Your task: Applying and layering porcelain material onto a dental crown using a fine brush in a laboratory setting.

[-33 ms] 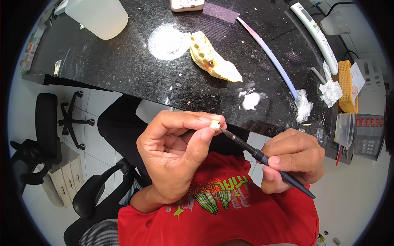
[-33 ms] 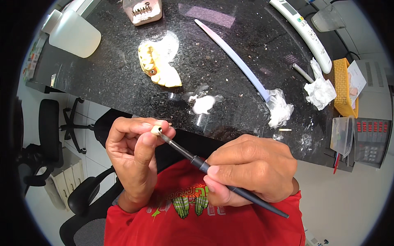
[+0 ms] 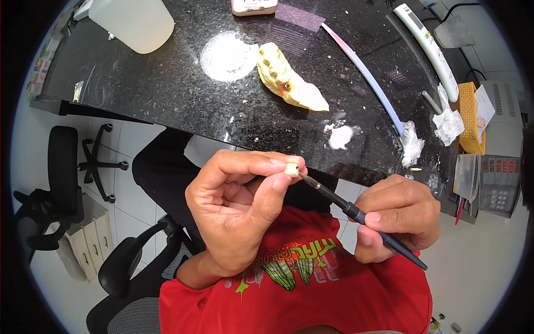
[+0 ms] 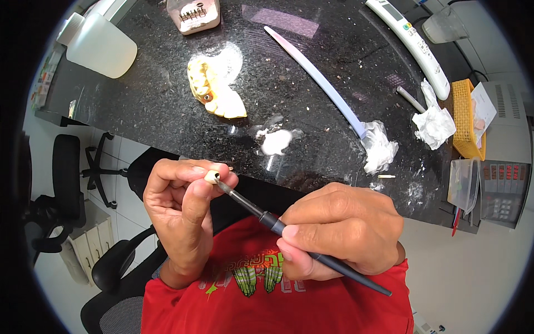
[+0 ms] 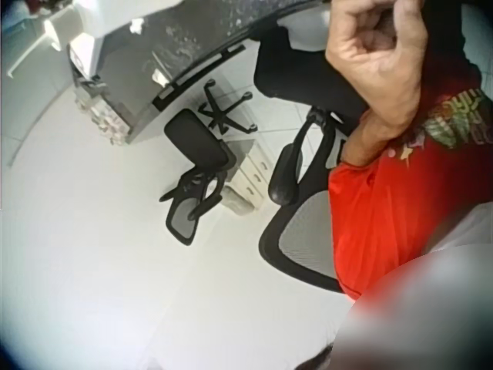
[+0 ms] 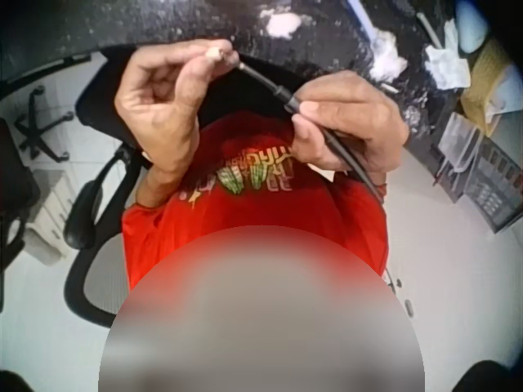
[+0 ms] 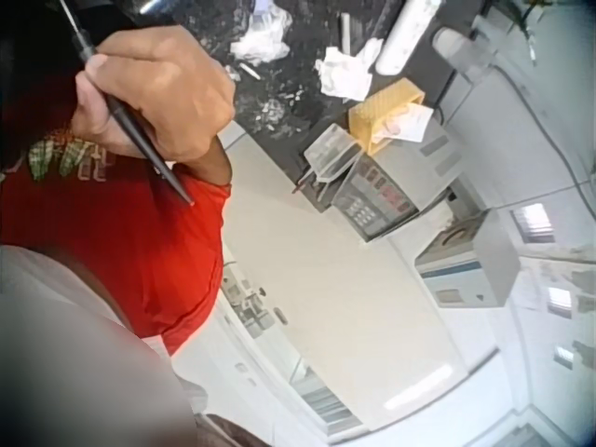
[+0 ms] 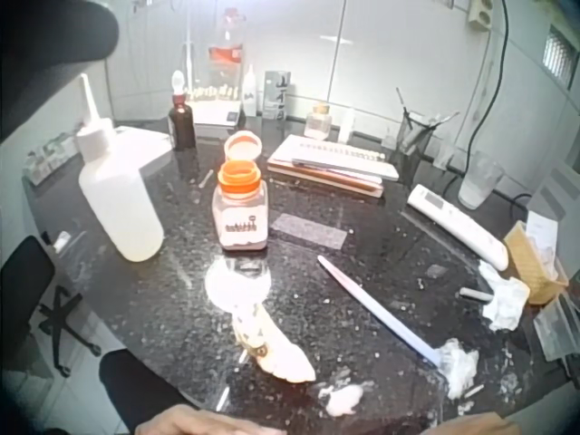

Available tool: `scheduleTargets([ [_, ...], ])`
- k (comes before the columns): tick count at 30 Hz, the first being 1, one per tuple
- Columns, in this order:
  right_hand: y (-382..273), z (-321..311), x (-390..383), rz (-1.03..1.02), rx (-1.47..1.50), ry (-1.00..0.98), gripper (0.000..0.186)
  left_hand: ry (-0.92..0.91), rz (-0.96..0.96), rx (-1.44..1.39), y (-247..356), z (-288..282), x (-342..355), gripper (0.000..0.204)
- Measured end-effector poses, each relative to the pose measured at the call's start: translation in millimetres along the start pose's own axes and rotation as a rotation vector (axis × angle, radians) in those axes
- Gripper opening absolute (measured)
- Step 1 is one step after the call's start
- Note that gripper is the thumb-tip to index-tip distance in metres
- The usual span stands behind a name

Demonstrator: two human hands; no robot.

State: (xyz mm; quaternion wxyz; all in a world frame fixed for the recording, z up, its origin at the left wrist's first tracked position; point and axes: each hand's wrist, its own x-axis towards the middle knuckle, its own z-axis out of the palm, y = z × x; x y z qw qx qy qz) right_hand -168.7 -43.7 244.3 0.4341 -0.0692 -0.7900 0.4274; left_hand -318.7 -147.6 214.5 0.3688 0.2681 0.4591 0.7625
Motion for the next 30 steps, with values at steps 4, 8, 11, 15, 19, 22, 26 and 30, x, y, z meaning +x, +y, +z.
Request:
scheduleTargets([
  [4, -1, 0, 1, -0.001, 0.01, -0.006, 0.022, -0.002, -0.003, 0.007, 1, 0, 0, 0.008],
  [8, -1, -1, 0, -0.001, 0.007, -0.02, 0.023, -0.001, 0.0, 0.003, 0, -1, 0, 0.008],
  [11, -1, -1, 1, -0.004, -0.007, -0.025, 0.023, -0.008, -0.001, 0.007, 0, -1, 0, 0.009],
  [15, -4, -6, 0, 0.006, 0.022, -0.018, 0.022, -0.013, 0.025, 0.002, -1, 1, -1, 0.009],
  [19, -8, -17, -1, 0.014, -0.12, 0.064, 0.019, -0.019, 0.119, 0.066, -7, -3, -3, 0.013],
  [22, -12, -23, -5, 0.093, -0.273, 0.179, 0.016, -0.033, 0.21, 0.136, -7, -3, -1, 0.018],
  [26, -10, -21, -9, 0.227, -0.236, 0.256, 0.015, -0.037, 0.278, 0.234, -4, 0, 3, 0.019],
  [30, -9, -23, -8, 0.237, -0.236, 0.238, 0.015, 0.003, 0.269, 0.249, -5, 3, 5, 0.025],
])
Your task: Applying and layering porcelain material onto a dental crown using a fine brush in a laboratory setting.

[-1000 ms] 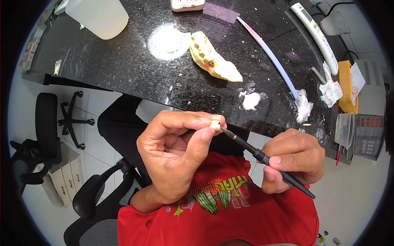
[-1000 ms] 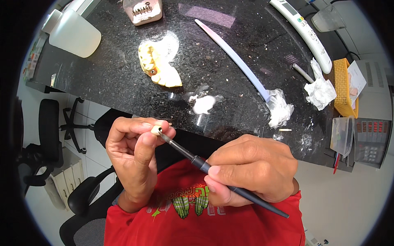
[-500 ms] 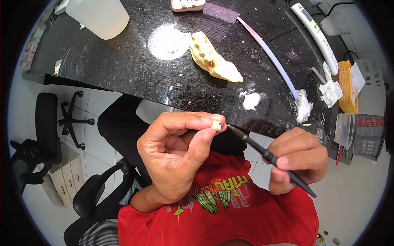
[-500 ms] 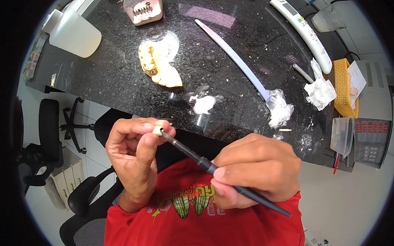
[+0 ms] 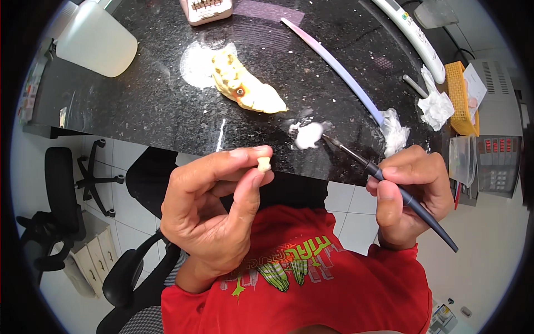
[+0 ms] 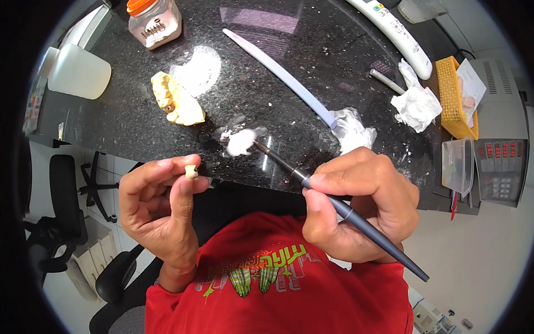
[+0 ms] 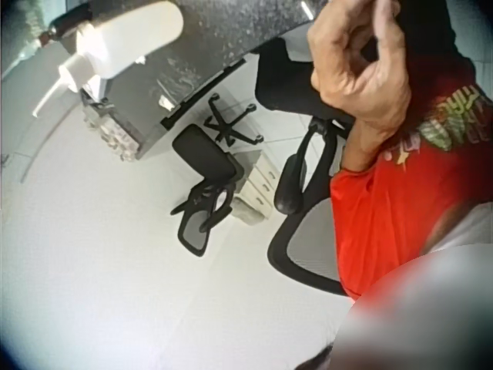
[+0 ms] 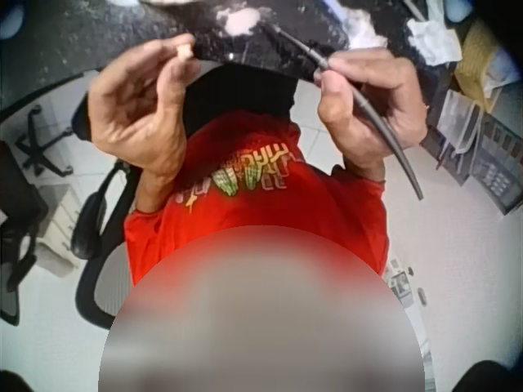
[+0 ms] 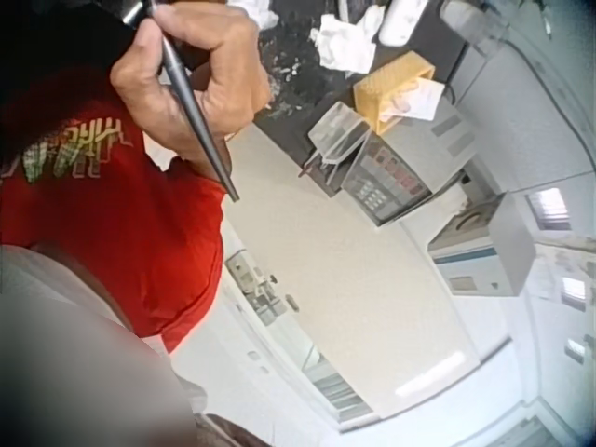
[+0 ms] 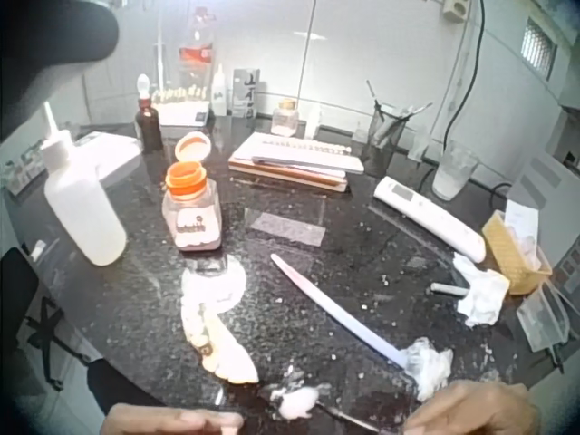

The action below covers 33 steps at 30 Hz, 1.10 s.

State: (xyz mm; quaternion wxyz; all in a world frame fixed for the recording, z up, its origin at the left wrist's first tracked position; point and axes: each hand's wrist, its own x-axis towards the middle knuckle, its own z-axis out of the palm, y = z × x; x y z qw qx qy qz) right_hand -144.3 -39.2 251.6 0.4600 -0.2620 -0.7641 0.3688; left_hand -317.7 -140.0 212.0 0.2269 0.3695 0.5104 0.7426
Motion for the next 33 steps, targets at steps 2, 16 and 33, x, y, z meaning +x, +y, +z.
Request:
scheduleTargets([
  [2, 0, -2, 0, 0.013, -0.028, -0.018, 0.016, -0.038, -0.016, 0.014, 1, -1, 2, 0.026],
  [16, 5, 3, 8, -0.238, 0.107, -0.146, 0.019, -0.003, -0.116, 0.045, 6, 0, 4, 0.025],
  [33, 2, 16, 9, -0.263, 0.153, -0.277, 0.026, -0.055, -0.117, -0.037, 6, -3, 5, 0.027],
])
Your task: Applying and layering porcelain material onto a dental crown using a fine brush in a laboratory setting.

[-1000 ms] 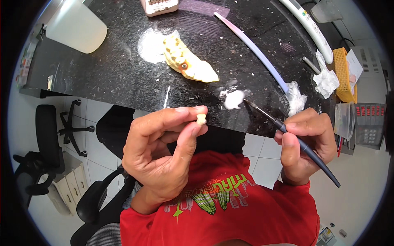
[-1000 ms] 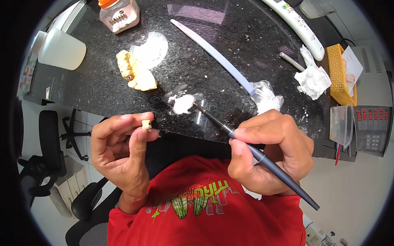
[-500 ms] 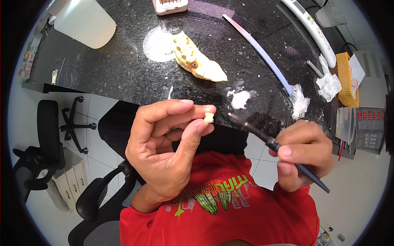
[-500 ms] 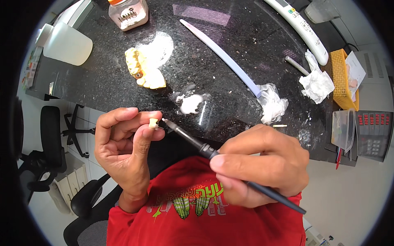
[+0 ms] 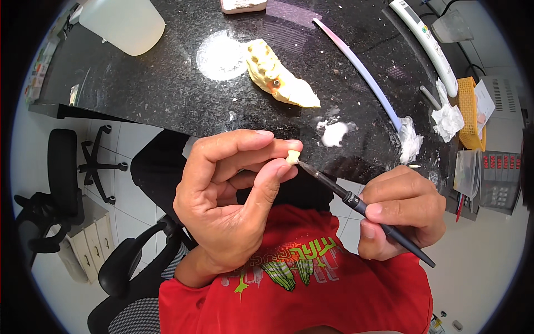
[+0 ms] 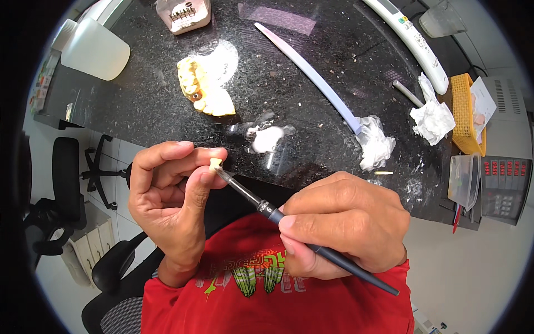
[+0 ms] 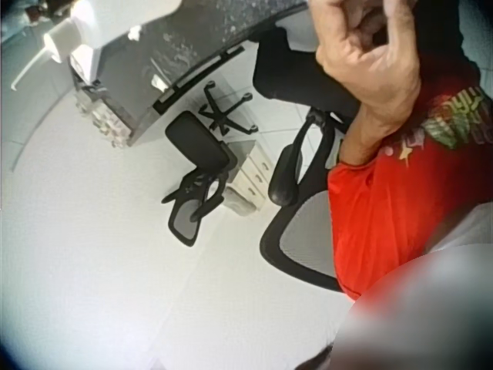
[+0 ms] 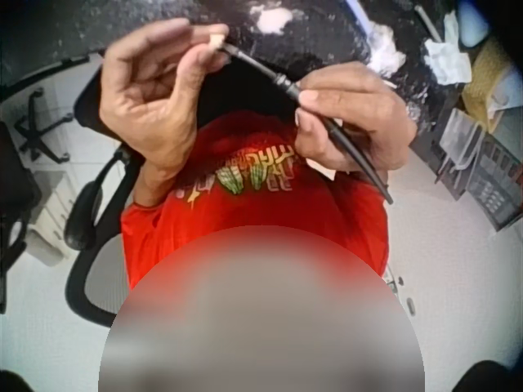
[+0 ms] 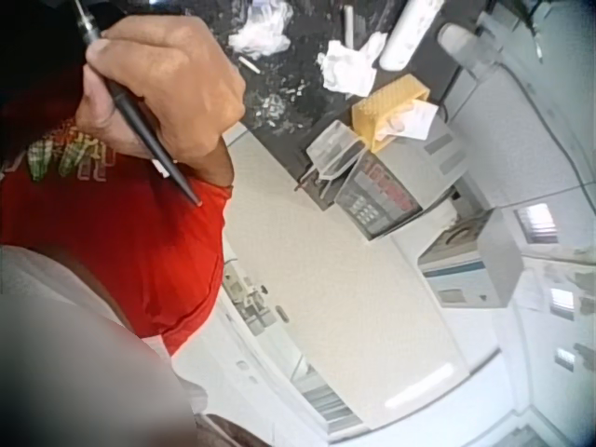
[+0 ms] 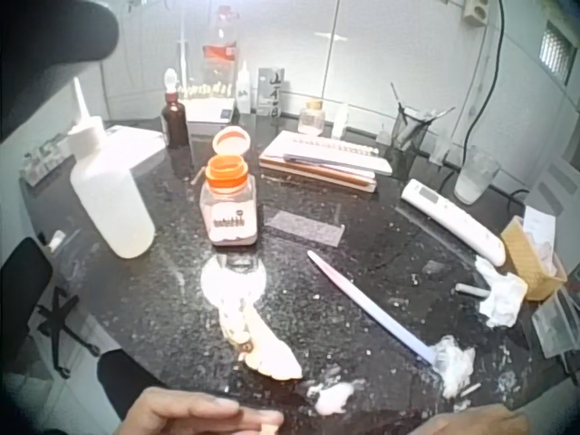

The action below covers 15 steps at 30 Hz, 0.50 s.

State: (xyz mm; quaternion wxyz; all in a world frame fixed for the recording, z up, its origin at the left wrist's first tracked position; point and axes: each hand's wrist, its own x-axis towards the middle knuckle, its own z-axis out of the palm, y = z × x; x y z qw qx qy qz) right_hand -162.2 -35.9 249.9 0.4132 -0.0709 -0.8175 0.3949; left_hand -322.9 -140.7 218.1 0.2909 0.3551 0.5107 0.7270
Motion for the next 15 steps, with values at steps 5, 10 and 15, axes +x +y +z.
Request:
scheduleTargets([
  [5, -0.9, 0.1, 3.0, 0.005, -0.026, -0.013, 0.025, 0.006, -0.007, 0.026, 0.6, 0.9, 1.1, 0.027],
  [10, -2.8, 2.2, 5.8, -0.005, -0.075, 0.012, 0.021, -0.005, -0.003, 0.054, 0.2, -0.5, 1.9, 0.026],
  [15, -0.1, 2.8, -0.8, -0.019, -0.009, 0.122, 0.018, 0.036, 0.04, -0.013, -2.1, 0.0, -2.4, 0.023],
])
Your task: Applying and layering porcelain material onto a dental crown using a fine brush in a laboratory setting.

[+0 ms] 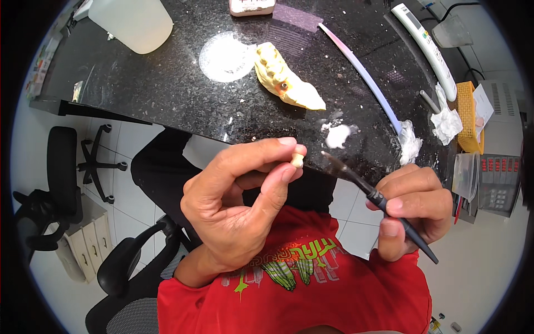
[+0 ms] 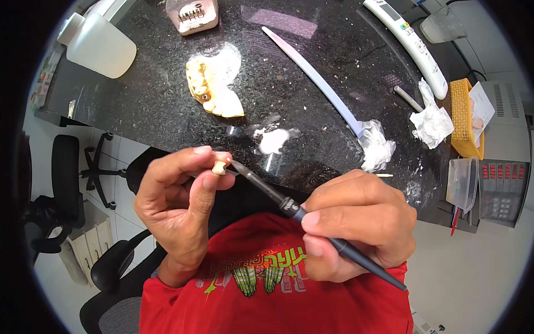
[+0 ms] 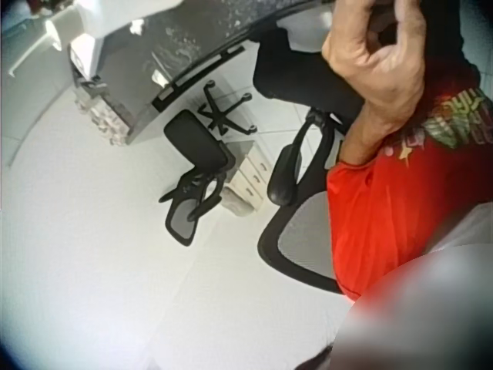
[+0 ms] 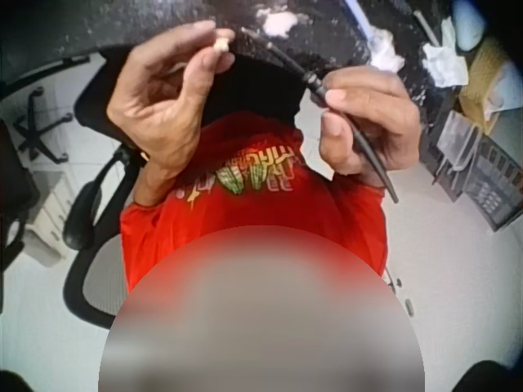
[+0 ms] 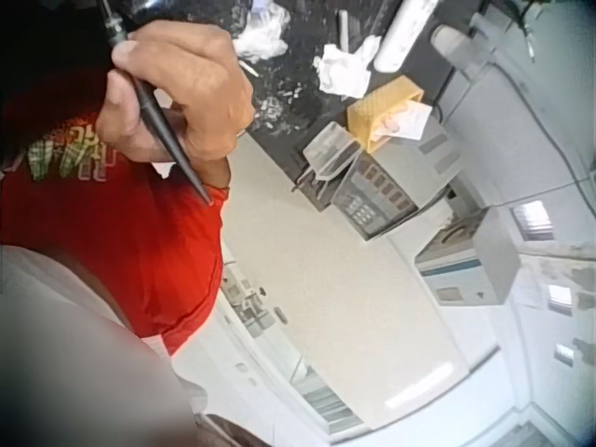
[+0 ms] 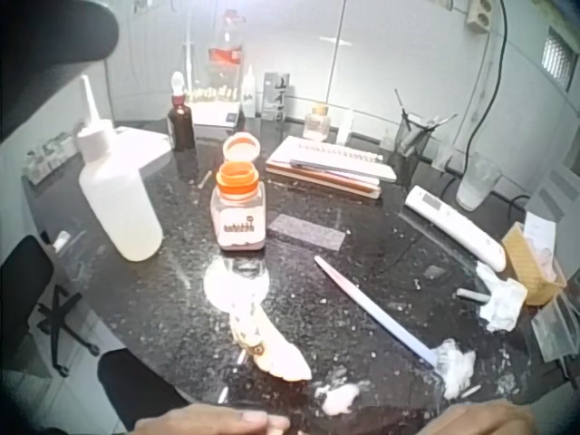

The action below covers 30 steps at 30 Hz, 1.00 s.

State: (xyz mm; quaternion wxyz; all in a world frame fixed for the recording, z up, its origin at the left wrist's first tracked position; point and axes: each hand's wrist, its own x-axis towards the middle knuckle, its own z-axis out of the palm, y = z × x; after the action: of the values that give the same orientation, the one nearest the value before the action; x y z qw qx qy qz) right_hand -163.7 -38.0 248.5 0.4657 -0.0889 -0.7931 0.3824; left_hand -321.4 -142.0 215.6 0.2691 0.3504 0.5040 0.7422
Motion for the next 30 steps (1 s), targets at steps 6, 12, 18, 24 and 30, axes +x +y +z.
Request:
scheduleTargets([
  [6, -3.0, -3.8, -5.4, 0.04, -0.052, 0.006, 0.018, -0.044, -0.023, -0.06, 0.7, -1.2, -1.2, 0.017],
  [12, -1.8, 0.6, -2.0, -0.002, 0.051, 0.091, 0.018, -0.01, -0.088, -0.15, 0.8, 0.0, -2.4, 0.017],
  [18, -3.0, 1.7, 2.4, 0.054, 0.051, -0.028, 0.024, 0.0, -0.014, -0.077, -1.3, -0.3, -0.4, 0.03],
  [24, -2.0, 0.3, 2.9, 0.063, 0.013, -0.079, 0.024, -0.053, 0.038, 0.101, -1.0, -2.2, 6.5, 0.037],
  [30, -2.5, -0.7, 4.0, 0.07, 0.011, -0.122, 0.026, -0.067, 0.038, 0.093, -1.3, -3.1, 6.8, 0.042],
])
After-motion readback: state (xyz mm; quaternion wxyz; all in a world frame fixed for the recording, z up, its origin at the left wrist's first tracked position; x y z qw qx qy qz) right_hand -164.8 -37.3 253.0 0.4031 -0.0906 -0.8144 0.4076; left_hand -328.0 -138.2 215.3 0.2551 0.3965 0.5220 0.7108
